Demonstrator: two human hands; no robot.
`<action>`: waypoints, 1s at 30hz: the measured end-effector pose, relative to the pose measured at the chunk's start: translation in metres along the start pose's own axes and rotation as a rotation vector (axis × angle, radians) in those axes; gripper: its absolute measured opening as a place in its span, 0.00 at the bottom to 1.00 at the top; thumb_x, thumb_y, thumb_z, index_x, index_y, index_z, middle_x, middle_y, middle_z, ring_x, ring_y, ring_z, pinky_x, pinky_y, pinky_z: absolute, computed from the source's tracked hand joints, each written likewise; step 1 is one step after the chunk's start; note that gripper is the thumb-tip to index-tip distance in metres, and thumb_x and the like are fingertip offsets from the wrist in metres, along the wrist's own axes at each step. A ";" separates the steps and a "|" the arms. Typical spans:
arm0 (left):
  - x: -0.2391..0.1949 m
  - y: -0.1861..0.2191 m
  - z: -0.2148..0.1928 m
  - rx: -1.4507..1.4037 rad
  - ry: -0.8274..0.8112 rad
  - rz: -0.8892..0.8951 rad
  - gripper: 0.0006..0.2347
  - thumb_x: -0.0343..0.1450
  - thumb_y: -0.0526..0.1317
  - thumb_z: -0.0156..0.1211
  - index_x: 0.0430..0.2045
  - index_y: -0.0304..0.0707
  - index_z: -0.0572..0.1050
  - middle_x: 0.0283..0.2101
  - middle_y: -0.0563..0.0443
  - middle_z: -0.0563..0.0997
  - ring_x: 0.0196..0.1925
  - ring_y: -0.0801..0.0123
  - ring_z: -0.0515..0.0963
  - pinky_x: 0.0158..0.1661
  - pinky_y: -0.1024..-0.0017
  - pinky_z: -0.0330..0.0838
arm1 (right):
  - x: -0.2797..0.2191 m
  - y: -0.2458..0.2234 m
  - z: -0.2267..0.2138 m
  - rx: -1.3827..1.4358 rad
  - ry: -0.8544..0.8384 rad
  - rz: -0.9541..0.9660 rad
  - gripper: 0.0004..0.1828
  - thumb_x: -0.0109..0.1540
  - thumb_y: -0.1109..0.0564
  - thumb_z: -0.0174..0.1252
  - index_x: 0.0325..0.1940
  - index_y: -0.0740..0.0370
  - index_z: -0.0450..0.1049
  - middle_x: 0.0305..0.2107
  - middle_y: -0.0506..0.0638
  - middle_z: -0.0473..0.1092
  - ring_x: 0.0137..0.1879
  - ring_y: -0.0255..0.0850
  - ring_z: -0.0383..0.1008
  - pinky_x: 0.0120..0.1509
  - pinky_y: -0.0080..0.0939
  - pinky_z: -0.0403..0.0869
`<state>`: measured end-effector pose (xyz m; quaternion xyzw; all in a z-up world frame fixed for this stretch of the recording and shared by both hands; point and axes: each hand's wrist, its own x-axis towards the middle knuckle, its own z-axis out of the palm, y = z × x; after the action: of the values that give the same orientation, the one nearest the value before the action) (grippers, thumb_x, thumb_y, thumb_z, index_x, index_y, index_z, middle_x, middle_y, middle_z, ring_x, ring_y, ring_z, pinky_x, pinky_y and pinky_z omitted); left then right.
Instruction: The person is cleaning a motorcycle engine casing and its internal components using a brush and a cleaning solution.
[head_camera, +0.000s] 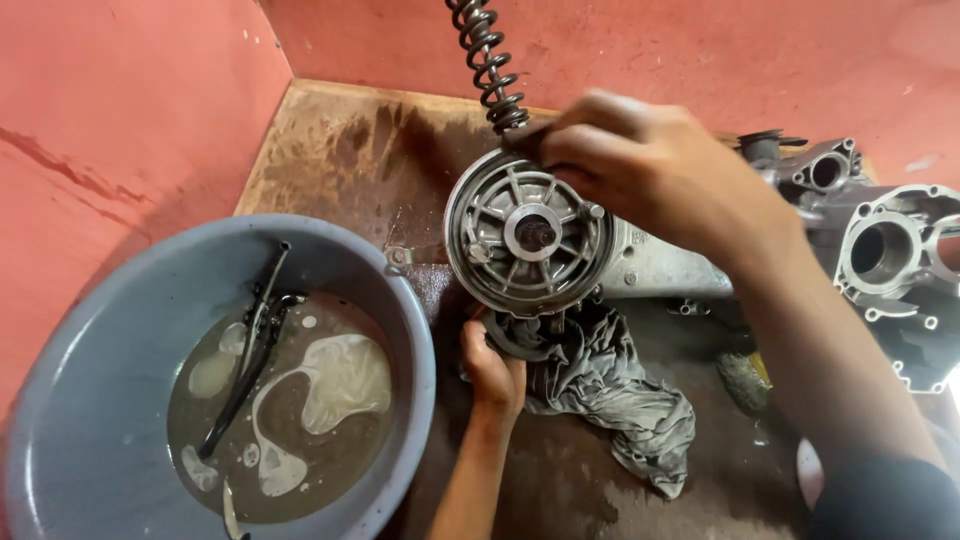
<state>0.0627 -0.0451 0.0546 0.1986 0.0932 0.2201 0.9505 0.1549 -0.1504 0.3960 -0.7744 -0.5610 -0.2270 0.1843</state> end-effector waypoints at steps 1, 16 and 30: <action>0.002 -0.007 -0.012 0.093 -0.004 0.069 0.20 0.75 0.44 0.42 0.56 0.29 0.71 0.57 0.47 0.76 0.59 0.62 0.75 0.61 0.61 0.69 | 0.011 0.000 0.007 0.016 -0.048 -0.094 0.11 0.63 0.62 0.66 0.49 0.63 0.76 0.46 0.55 0.74 0.47 0.51 0.80 0.49 0.47 0.79; -0.005 0.026 0.030 -0.118 -0.022 0.031 0.18 0.73 0.40 0.40 0.50 0.27 0.74 0.51 0.46 0.79 0.54 0.62 0.77 0.58 0.62 0.70 | 0.041 0.029 0.060 -0.100 -0.259 -0.193 0.06 0.57 0.58 0.66 0.33 0.63 0.78 0.34 0.58 0.73 0.39 0.57 0.77 0.43 0.55 0.75; -0.008 0.028 0.032 -0.040 -0.027 0.042 0.19 0.73 0.40 0.38 0.49 0.26 0.74 0.49 0.46 0.79 0.51 0.64 0.77 0.55 0.64 0.71 | 0.023 0.035 0.057 -0.070 -0.193 0.065 0.09 0.61 0.56 0.64 0.43 0.58 0.84 0.35 0.56 0.74 0.39 0.52 0.77 0.43 0.51 0.75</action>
<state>0.0531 -0.0361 0.0956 0.1844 0.0718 0.2390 0.9506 0.2030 -0.1124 0.3604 -0.8164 -0.5425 -0.1647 0.1098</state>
